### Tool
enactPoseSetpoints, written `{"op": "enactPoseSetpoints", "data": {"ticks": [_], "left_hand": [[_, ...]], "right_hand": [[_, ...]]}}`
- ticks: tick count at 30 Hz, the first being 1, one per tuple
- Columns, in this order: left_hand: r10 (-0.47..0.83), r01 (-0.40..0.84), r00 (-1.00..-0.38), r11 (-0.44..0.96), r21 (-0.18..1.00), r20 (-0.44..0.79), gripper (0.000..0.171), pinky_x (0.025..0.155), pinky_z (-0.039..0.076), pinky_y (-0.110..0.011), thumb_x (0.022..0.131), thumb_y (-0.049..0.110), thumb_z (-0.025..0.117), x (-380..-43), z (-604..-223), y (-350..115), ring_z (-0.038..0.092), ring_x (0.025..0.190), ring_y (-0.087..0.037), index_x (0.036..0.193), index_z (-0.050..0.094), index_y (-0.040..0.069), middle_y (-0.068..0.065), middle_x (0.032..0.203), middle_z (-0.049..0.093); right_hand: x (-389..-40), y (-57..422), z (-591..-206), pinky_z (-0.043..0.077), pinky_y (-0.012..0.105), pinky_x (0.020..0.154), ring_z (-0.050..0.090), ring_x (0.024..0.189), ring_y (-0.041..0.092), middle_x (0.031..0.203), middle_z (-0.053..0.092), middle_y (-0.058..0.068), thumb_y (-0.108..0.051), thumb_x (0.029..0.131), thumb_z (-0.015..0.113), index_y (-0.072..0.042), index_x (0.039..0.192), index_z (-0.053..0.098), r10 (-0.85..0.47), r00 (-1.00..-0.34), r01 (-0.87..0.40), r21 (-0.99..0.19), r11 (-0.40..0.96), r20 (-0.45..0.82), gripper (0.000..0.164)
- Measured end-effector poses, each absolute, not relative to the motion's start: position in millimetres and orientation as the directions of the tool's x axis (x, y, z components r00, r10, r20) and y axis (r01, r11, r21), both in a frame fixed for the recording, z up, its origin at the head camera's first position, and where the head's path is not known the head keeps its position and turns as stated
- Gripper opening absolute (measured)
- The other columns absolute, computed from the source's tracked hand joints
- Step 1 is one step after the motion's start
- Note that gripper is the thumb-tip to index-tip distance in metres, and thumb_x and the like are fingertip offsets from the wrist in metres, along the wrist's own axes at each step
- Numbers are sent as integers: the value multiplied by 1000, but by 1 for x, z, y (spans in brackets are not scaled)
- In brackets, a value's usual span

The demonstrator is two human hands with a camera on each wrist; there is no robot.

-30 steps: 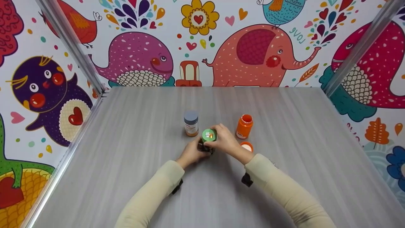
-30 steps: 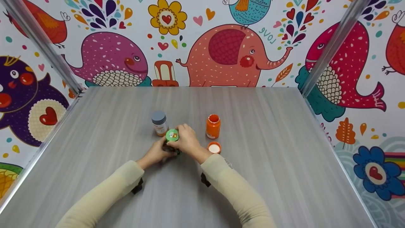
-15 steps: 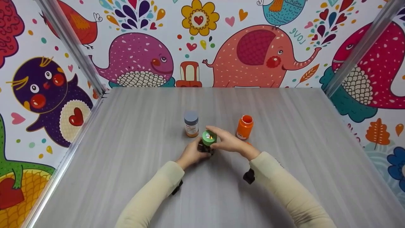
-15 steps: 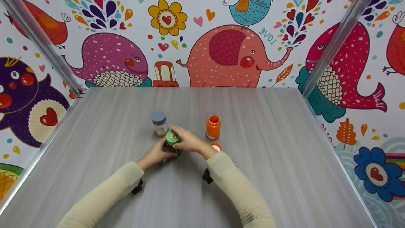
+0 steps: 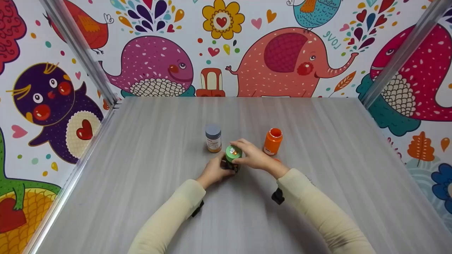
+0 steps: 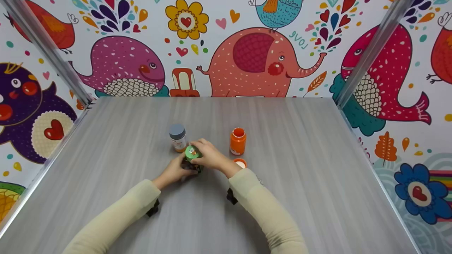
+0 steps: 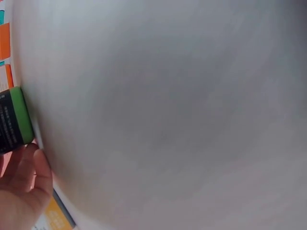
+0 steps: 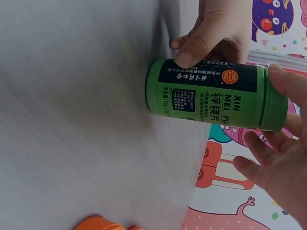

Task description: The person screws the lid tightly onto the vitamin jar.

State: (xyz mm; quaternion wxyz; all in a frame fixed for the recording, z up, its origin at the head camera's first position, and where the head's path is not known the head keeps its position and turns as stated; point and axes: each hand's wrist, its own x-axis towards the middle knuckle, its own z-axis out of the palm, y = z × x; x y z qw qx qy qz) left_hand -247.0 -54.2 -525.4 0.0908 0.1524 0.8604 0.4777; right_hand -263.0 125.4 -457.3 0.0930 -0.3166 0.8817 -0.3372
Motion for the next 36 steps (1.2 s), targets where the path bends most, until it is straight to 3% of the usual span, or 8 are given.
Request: {"op": "enactPoseSetpoints", "data": {"ticks": [10, 19, 22, 26, 30, 36], "left_hand": [[348, 161, -937, 475, 865, -17, 53, 91, 45, -39, 76, 16, 75, -247, -525, -55, 56, 105, -25, 120, 49, 5, -12, 117, 57], [363, 177, -932, 442, 879, 4, 53, 88, 47, -37, 76, 15, 75, -246, -526, -55, 58, 101, -25, 121, 49, 4, -13, 115, 58], [366, 168, -931, 450, 877, -9, 53, 88, 47, -37, 76, 16, 74, -246, -525, -55, 58, 102, -24, 121, 48, 6, -12, 115, 57], [355, 143, -934, 467, 873, -36, 51, 90, 46, -37, 76, 16, 74, -246, -525, -54, 57, 104, -23, 120, 48, 8, -10, 116, 57], [352, 160, -936, 473, 867, -19, 53, 92, 43, -39, 76, 16, 75, -246, -524, -54, 56, 105, -24, 121, 49, 6, -11, 116, 57], [359, 188, -933, 472, 861, 7, 56, 93, 42, -40, 75, 16, 75, -245, -524, -54, 55, 106, -25, 123, 48, 5, -12, 117, 57]], "right_hand": [[-259, 115, -457, 46, 37, 85, 51, 96, 22, 106, 52, 10, -26, 75, 76, -1, 116, 54, -464, -884, -389, -635, 668, 55, 53], [-255, 109, -460, 44, 38, 83, 48, 93, 24, 102, 52, 10, -33, 70, 79, -2, 109, 52, -346, -938, -285, -646, 708, 34, 56], [-255, 111, -461, 40, 43, 91, 46, 106, 30, 117, 51, 16, -33, 71, 78, 3, 123, 45, -379, -925, -305, -653, 693, 29, 71], [-258, 119, -459, 28, 48, 105, 32, 128, 33, 141, 36, 18, -29, 74, 76, 1, 140, 28, -463, -886, -320, -687, 652, -27, 87], [-261, 130, -453, 23, 49, 108, 26, 134, 31, 145, 31, 15, -19, 81, 70, -4, 142, 29, -552, -829, -322, -731, 602, -89, 75], [-264, 138, -450, 29, 47, 105, 34, 130, 31, 141, 37, 17, -9, 86, 62, -1, 137, 38, -649, -759, -410, -732, 544, -58, 57]]}}
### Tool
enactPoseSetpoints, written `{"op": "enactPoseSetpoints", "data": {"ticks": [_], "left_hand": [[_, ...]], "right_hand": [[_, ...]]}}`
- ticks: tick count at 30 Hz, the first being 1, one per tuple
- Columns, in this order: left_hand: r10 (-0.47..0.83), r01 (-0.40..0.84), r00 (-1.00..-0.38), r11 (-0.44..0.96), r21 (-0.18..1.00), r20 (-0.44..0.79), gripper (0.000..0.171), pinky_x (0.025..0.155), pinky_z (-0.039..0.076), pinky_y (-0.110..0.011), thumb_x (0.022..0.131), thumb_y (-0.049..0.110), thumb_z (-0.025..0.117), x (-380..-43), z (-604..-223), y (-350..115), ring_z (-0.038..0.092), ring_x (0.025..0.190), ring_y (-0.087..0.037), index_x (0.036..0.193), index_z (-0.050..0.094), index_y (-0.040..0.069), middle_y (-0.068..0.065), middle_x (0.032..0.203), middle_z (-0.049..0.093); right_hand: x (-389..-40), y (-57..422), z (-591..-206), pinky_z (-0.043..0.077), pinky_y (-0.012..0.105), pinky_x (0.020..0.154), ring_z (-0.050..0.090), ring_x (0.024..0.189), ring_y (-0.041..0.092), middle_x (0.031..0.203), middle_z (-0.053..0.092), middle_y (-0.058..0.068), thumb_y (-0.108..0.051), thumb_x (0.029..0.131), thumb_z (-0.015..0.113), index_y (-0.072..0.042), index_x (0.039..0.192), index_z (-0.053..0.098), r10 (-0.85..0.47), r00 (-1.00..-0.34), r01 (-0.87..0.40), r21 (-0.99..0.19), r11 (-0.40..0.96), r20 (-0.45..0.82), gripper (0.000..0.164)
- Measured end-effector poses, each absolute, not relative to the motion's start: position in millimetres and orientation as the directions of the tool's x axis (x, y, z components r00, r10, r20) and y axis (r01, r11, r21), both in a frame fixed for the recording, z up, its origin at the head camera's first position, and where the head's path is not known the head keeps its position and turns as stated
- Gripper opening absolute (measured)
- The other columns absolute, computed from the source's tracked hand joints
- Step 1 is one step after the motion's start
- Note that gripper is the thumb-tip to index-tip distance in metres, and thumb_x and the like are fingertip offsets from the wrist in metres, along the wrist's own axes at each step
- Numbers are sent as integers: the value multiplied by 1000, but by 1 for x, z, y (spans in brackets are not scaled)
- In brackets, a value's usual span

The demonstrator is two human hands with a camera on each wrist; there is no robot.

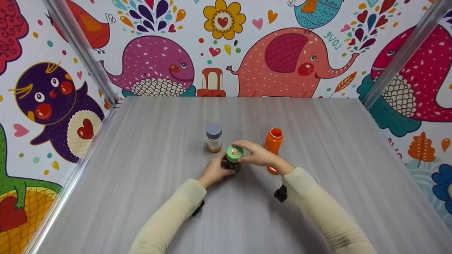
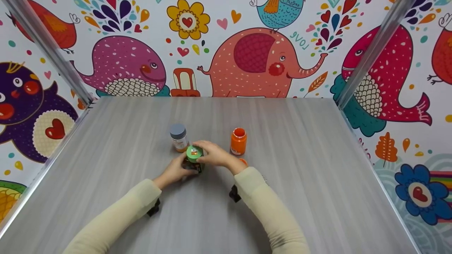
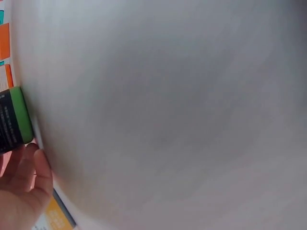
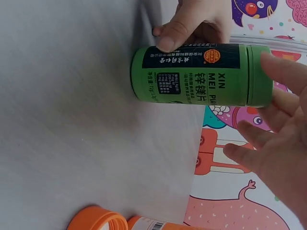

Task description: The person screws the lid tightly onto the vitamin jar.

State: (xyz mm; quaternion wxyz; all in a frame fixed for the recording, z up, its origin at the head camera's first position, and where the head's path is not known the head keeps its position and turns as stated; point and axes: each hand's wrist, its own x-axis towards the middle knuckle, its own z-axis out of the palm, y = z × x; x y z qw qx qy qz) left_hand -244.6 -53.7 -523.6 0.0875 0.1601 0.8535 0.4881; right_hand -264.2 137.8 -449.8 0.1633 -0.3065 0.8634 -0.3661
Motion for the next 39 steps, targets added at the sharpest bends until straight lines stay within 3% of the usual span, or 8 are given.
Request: {"op": "enactPoseSetpoints", "data": {"ticks": [17, 27, 30, 34, 39], "left_hand": [[345, 169, -939, 496, 852, -15, 54, 94, 42, -41, 75, 16, 75, -246, -524, -54, 54, 109, -26, 121, 49, 6, -12, 118, 56], [330, 149, -943, 502, 852, -30, 58, 97, 40, -41, 74, 17, 76, -247, -524, -53, 51, 114, -26, 124, 48, 5, -13, 123, 55], [333, 146, -942, 505, 851, -36, 57, 96, 41, -41, 75, 17, 75, -246, -523, -53, 52, 112, -26, 124, 48, 6, -12, 121, 56], [339, 149, -940, 507, 849, -36, 53, 94, 42, -40, 75, 16, 75, -246, -523, -53, 54, 108, -25, 121, 49, 7, -11, 117, 57], [343, 161, -939, 497, 853, -22, 55, 96, 41, -41, 76, 16, 75, -246, -523, -54, 53, 111, -26, 122, 48, 6, -12, 119, 56]], "right_hand": [[-264, 125, -461, 43, 41, 90, 50, 104, 25, 116, 52, 14, -23, 79, 72, 2, 123, 51, -546, -835, -458, -639, 618, 70, 54], [-259, 117, -462, 44, 36, 83, 48, 94, 23, 102, 54, 8, -34, 73, 76, -3, 110, 54, -393, -919, -330, -631, 702, 44, 53], [-260, 120, -461, 42, 40, 90, 47, 105, 26, 116, 52, 12, -35, 75, 74, -1, 121, 48, -435, -900, -351, -627, 695, 21, 63], [-264, 130, -456, 30, 48, 104, 33, 127, 31, 141, 35, 16, -28, 79, 72, -2, 139, 33, -557, -830, -406, -661, 631, -23, 76], [-269, 140, -451, 25, 48, 107, 29, 133, 30, 145, 32, 14, -12, 85, 63, -5, 141, 32, -679, -732, -465, -693, 552, -50, 65]]}}
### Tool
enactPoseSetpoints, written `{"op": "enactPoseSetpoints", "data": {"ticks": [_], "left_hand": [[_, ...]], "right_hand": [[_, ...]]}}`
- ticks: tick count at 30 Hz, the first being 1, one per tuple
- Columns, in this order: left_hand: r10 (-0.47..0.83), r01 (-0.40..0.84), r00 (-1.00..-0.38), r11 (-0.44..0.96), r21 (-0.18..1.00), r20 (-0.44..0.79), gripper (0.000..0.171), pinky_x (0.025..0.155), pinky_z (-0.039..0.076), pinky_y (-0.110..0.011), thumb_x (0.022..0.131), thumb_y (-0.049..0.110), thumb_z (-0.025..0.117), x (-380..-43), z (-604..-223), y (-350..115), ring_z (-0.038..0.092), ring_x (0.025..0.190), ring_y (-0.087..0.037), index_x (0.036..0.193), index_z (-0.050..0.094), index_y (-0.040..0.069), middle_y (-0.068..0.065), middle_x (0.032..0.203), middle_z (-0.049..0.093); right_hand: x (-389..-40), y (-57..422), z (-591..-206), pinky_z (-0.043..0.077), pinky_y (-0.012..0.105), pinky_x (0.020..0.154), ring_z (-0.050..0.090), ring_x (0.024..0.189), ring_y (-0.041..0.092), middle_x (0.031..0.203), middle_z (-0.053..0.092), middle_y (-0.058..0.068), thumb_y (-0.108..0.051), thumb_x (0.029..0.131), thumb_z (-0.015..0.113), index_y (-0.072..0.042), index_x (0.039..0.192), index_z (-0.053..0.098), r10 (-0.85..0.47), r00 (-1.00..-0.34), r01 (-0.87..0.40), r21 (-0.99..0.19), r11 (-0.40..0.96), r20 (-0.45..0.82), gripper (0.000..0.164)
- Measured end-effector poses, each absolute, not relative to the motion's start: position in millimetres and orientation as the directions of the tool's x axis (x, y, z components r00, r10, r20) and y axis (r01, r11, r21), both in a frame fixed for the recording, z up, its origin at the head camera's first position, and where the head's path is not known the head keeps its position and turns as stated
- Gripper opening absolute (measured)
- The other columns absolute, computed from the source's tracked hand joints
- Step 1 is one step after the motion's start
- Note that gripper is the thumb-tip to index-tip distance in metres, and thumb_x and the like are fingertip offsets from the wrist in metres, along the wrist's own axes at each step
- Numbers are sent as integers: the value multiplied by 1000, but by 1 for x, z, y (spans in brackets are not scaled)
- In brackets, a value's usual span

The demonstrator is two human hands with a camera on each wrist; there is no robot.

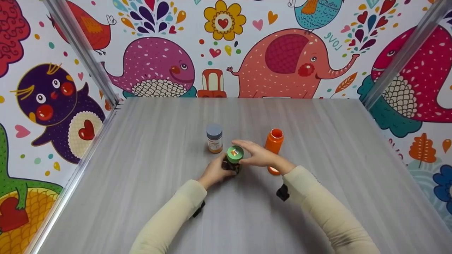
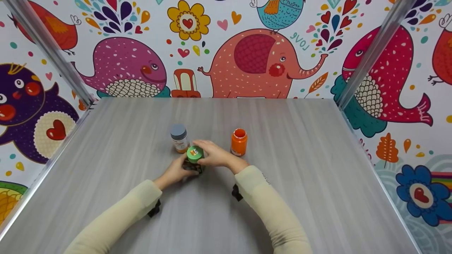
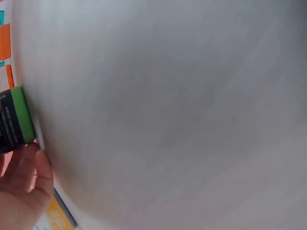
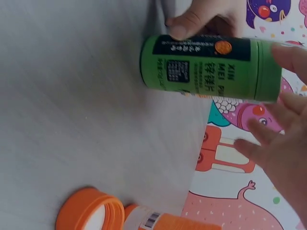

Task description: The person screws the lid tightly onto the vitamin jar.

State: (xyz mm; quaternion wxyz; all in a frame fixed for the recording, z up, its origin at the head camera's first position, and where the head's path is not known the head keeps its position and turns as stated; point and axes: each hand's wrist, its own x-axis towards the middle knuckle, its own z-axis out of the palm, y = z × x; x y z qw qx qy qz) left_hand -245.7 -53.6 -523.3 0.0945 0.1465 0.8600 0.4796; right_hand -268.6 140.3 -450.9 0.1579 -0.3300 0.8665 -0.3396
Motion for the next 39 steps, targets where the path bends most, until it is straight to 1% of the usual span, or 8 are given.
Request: {"op": "enactPoseSetpoints", "data": {"ticks": [4, 8, 15, 20, 26, 29, 33, 39], "left_hand": [[347, 169, -938, 491, 855, -14, 55, 95, 41, -41, 75, 15, 75, -246, -523, -54, 54, 110, -27, 122, 48, 4, -13, 119, 56], [351, 170, -936, 497, 851, -17, 54, 93, 43, -40, 76, 16, 75, -246, -524, -54, 55, 107, -26, 122, 48, 4, -13, 117, 57], [350, 165, -936, 510, 844, -28, 56, 94, 42, -39, 76, 17, 74, -246, -525, -53, 54, 109, -25, 123, 47, 4, -12, 118, 56], [352, 175, -936, 507, 844, -18, 55, 95, 41, -40, 76, 17, 75, -246, -525, -54, 53, 109, -25, 122, 48, 4, -12, 118, 56], [343, 167, -939, 513, 842, -23, 54, 96, 40, -40, 76, 16, 75, -247, -525, -53, 52, 111, -25, 121, 48, 5, -12, 119, 56], [338, 161, -941, 515, 842, -27, 55, 97, 40, -40, 76, 15, 74, -246, -525, -53, 52, 112, -25, 123, 48, 4, -13, 120, 55], [327, 154, -945, 515, 843, -27, 58, 97, 40, -40, 76, 14, 74, -245, -525, -53, 52, 112, -26, 126, 47, 4, -13, 121, 56], [306, 137, -951, 526, 839, -36, 59, 99, 37, -41, 75, 16, 75, -243, -525, -51, 50, 116, -25, 127, 47, 6, -12, 122, 55]], "right_hand": [[-271, 143, -451, 27, 47, 106, 32, 132, 31, 143, 37, 15, -6, 88, 57, -2, 139, 36, -726, -687, -507, -691, 516, -38, 56], [-271, 141, -453, 30, 46, 105, 35, 129, 32, 140, 38, 19, -5, 87, 57, 4, 135, 39, -733, -680, -541, -675, 502, 0, 52], [-268, 136, -455, 35, 44, 102, 41, 123, 30, 136, 41, 18, -12, 86, 61, 2, 134, 40, -683, -730, -539, -627, 562, 16, 55], [-265, 132, -456, 39, 42, 98, 46, 114, 28, 126, 47, 17, -15, 84, 65, 4, 128, 46, -649, -759, -539, -616, 574, 60, 52], [-263, 127, -458, 43, 40, 93, 49, 105, 24, 116, 52, 12, -21, 80, 69, -1, 119, 51, -563, -825, -469, -622, 627, 54, 48], [-262, 125, -459, 43, 40, 90, 49, 102, 23, 111, 53, 11, -23, 78, 71, -1, 116, 52, -534, -843, -455, -612, 647, 62, 47], [-260, 122, -459, 44, 39, 86, 49, 98, 23, 107, 54, 10, -26, 78, 71, -1, 115, 53, -500, -862, -446, -590, 673, 81, 48], [-257, 117, -461, 44, 37, 85, 50, 95, 22, 103, 56, 8, -32, 76, 72, -2, 113, 54, -416, -907, -377, -577, 725, 70, 51]]}}
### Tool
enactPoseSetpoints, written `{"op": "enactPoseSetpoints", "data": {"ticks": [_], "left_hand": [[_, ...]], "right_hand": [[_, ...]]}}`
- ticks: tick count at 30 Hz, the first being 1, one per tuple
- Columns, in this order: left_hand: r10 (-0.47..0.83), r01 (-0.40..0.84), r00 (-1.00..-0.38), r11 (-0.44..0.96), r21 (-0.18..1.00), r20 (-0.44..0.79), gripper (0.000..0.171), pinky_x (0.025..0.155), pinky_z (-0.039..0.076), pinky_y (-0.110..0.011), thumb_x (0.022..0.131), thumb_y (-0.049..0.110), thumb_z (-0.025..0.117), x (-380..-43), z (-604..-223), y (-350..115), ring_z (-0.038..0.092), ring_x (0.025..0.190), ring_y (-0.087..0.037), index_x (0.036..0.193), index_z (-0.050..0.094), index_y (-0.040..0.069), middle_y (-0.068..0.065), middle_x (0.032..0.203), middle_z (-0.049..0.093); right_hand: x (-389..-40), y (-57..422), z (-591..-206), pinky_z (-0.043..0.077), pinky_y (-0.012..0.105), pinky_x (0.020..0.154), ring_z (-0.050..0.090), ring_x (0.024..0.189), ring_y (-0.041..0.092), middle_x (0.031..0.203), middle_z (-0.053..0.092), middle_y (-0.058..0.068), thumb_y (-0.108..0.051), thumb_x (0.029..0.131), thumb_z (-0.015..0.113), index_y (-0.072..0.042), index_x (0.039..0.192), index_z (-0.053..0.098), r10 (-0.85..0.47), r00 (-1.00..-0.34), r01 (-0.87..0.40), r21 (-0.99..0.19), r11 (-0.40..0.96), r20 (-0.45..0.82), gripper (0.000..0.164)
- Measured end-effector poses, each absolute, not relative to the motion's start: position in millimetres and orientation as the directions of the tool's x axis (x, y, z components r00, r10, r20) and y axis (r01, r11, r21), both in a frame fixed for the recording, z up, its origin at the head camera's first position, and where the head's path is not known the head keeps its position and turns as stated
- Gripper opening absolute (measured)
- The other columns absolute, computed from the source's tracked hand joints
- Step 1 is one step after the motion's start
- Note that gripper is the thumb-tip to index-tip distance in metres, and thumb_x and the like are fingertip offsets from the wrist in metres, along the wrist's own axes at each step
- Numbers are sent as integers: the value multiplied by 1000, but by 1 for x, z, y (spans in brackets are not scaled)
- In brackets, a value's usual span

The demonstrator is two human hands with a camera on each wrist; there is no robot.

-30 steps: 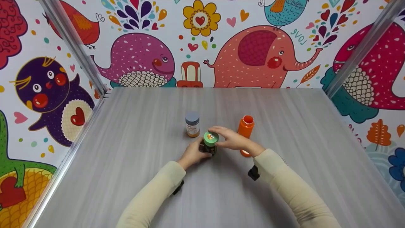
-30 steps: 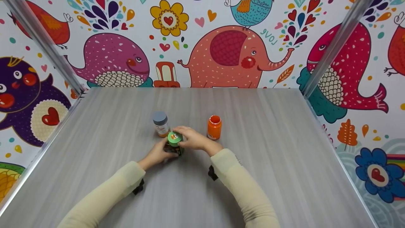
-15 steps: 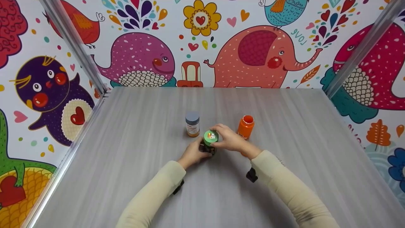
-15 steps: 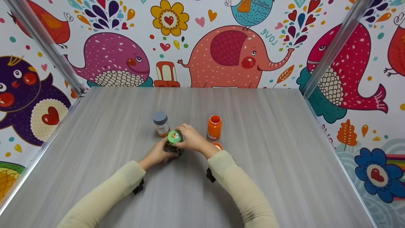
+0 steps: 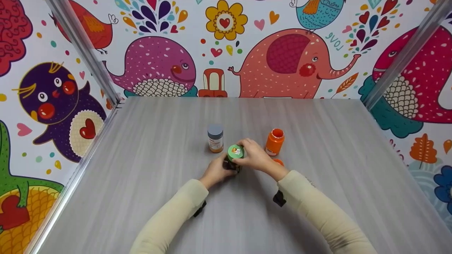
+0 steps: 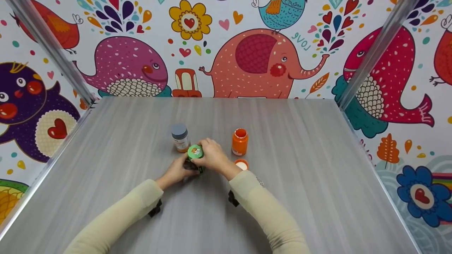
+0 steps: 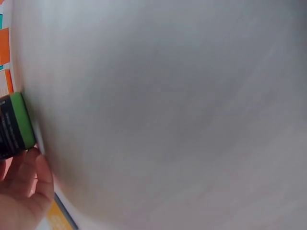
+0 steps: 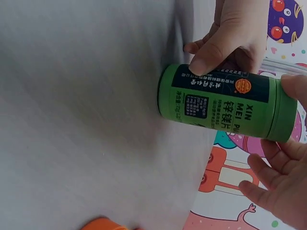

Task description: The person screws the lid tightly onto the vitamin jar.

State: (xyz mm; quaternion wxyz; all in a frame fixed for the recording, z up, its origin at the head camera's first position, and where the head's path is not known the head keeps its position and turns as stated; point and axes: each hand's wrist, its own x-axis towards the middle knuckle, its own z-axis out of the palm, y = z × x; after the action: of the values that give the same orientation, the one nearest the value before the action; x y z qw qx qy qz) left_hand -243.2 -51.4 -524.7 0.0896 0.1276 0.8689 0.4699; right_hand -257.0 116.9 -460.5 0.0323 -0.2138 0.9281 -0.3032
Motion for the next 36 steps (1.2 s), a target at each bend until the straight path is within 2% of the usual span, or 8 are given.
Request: {"op": "enactPoseSetpoints", "data": {"ticks": [10, 20, 26, 29, 36], "left_hand": [[302, 145, -953, 518, 843, -21, 55, 98, 39, -40, 76, 13, 74, -243, -526, -50, 51, 112, -24, 124, 49, 5, -12, 120, 56], [300, 129, -953, 527, 840, -41, 61, 99, 38, -40, 74, 12, 75, -244, -524, -50, 50, 114, -25, 128, 46, 4, -13, 122, 55], [302, 121, -952, 528, 841, -52, 55, 93, 43, -38, 75, 13, 74, -243, -523, -51, 55, 106, -23, 124, 49, 7, -10, 116, 57], [308, 118, -950, 523, 844, -58, 54, 91, 45, -37, 76, 14, 74, -243, -522, -50, 58, 103, -22, 124, 49, 8, -9, 114, 58], [260, 88, -963, 554, 828, -71, 57, 95, 41, -41, 77, 18, 74, -246, -520, -46, 54, 110, -24, 128, 48, 9, -10, 119, 58]], "right_hand": [[-252, 111, -467, 45, 34, 81, 50, 89, 21, 97, 55, 8, -35, 72, 75, -4, 106, 55, -279, -955, -283, -583, 762, 98, 50], [-249, 108, -469, 43, 36, 80, 49, 89, 22, 96, 54, 8, -36, 72, 75, -3, 104, 55, -249, -959, -281, -588, 759, 136, 50], [-249, 109, -468, 43, 37, 82, 49, 93, 23, 101, 54, 9, -34, 74, 74, -2, 110, 54, -256, -963, -252, -636, 730, 88, 52], [-249, 112, -469, 42, 39, 85, 49, 98, 26, 106, 54, 12, -32, 75, 74, 0, 114, 52, -290, -953, -277, -651, 707, 91, 55], [-245, 138, -476, 37, 45, 99, 45, 117, 30, 126, 49, 17, -29, 77, 73, 3, 130, 42, -375, -924, -337, -621, 708, 75, 70]]}}
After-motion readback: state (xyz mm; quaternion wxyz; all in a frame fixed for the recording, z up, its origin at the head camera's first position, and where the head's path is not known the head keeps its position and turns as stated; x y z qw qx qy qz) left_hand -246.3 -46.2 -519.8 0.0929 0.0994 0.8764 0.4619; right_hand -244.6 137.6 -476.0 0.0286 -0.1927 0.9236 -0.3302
